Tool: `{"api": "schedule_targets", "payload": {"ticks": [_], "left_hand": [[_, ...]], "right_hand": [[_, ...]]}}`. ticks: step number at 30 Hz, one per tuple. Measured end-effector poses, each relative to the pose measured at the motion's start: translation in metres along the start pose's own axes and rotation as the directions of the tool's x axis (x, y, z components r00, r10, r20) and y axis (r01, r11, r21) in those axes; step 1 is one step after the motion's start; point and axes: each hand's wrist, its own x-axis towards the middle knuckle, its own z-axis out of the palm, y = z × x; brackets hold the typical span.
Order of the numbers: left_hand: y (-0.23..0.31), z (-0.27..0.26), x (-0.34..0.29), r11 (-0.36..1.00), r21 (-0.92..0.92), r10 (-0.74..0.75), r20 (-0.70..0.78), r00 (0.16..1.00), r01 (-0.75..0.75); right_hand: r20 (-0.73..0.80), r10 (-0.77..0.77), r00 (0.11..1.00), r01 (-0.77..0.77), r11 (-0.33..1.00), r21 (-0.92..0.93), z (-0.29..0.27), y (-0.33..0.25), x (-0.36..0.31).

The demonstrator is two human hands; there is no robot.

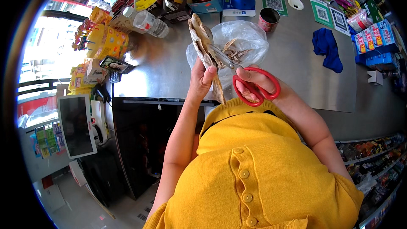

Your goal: The person uses red-handled scissors to cut a large piece of dried fish into smaller strips. They hold the fish with their left hand and cut with their right hand, placing the cut pieces into a clear plastic bag on the counter. The person occasionally adjusts the fish to access different sections for cutting.

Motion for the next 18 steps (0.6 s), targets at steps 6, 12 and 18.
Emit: {"api": "schedule_targets", "payload": {"ticks": [6, 12, 18], "left_hand": [[-0.002, 0.008, 0.002, 0.985, -0.167, -0.029, 0.032, 0.999, 0.034], [-0.006, 0.019, 0.005, 0.99, -0.143, -0.024, -0.009, 1.0, 0.023], [-0.014, 0.006, -0.001, 0.964, -0.193, -0.18, 0.023, 0.983, 0.181]], "right_hand": [[0.34, -0.078, 0.937, -0.133, 0.822, 0.554, 0.002, 0.027, 0.008], [0.298, -0.093, 0.95, -0.177, 0.625, 0.76, 0.003, 0.03, 0.011], [0.126, 0.002, 0.992, -0.028, 0.978, 0.209, 0.005, 0.017, 0.004]]}}
